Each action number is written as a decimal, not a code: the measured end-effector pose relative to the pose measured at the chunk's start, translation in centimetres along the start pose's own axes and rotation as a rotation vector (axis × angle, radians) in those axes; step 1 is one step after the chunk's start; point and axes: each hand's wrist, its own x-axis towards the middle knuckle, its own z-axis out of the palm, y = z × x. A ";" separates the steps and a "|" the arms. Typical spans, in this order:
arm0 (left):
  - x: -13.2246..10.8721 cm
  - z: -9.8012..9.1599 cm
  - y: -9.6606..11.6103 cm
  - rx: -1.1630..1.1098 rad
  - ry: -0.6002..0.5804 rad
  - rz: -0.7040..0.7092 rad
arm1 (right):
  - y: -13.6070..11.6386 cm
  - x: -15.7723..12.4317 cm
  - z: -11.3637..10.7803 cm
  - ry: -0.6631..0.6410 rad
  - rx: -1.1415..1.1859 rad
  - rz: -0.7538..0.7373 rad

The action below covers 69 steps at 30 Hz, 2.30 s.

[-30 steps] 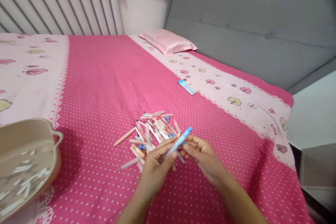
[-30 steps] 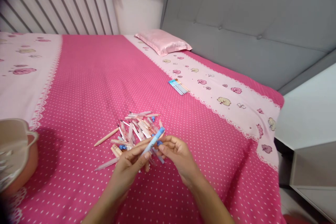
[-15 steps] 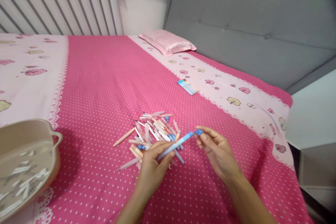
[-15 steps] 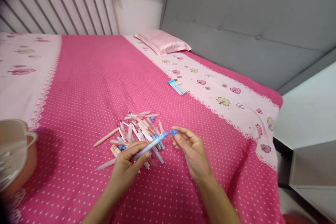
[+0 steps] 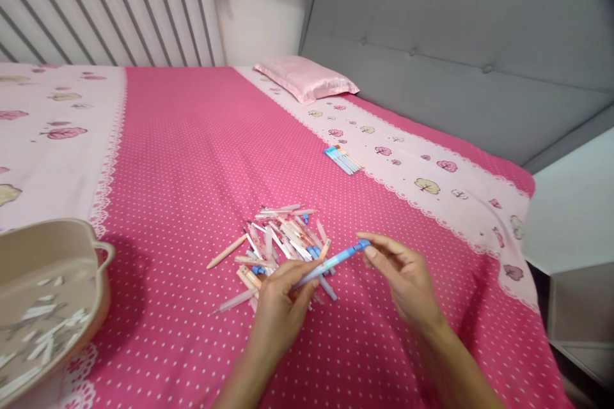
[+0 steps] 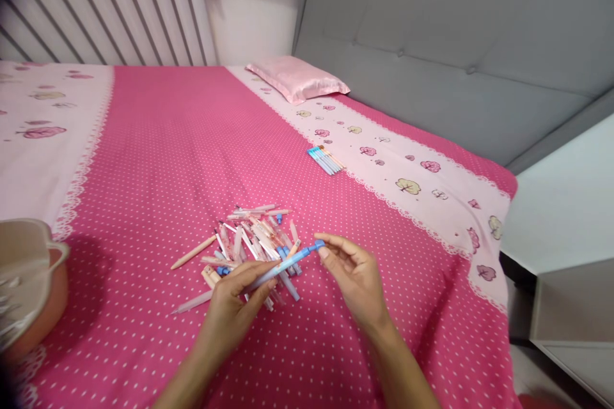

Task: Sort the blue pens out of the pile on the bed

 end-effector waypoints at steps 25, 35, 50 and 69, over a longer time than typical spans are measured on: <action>-0.3 0.2 -0.6 0.119 -0.076 -0.067 | 0.1 0.1 0.1 0.021 -0.135 -0.115; -0.3 0.4 -0.4 0.184 -0.120 -0.071 | 0.0 0.1 0.1 -0.094 -0.223 -0.184; -0.5 0.5 0.2 0.136 -0.184 -0.063 | -0.5 0.0 0.3 -0.076 -0.112 -0.078; -0.5 0.6 -0.2 -0.127 0.192 -0.199 | 0.8 -1.3 3.4 -0.508 -0.085 0.097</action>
